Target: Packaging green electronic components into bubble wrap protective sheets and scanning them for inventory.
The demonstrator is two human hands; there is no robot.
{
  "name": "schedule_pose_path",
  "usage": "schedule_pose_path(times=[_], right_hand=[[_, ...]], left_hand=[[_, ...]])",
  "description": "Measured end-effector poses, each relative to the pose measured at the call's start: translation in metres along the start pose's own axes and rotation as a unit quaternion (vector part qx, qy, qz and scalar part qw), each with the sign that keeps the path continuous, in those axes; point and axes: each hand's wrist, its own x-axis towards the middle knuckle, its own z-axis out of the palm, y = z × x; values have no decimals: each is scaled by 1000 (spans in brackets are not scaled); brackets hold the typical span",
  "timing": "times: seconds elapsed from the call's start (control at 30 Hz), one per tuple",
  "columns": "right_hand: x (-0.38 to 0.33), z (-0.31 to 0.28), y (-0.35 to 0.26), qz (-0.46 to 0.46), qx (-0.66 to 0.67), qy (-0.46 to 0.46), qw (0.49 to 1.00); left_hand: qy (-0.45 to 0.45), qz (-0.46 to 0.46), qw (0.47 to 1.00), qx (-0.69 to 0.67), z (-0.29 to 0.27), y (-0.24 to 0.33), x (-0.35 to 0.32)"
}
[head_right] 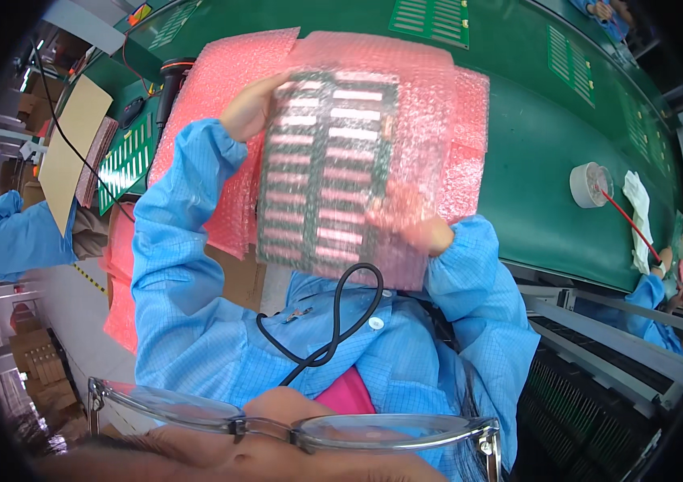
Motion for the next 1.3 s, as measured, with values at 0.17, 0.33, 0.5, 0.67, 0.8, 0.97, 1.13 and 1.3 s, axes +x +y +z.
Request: schedule_pose_path(times=[0.17,0.33,0.5,0.67,0.8,0.97,1.13,1.3], right_hand=[[-18,-1,-24,-106,-155,-130,973],[-11,-55,-56,-161,-60,337,926],[15,-48,-94,-113,-20,274,955],[44,-56,-94,-181,78,209,958],[46,-74,-80,-111,30,217,969],[49,-101,-76,-354,-104,16,929],[54,-106,-86,-138,-186,68,970],[50,-107,-71,-206,64,17,976]], left_hand=[[-32,9,984,-177,2,-5,-29],[-18,60,986,-152,9,-11,-30],[-19,33,985,-170,11,-7,-29],[-38,51,986,-151,3,-7,-28],[-38,88,990,100,-24,-12,-31],[-122,204,958,162,-38,-12,-40],[-225,279,908,216,-42,-4,-32],[-43,44,997,48,-1,-15,-48]])
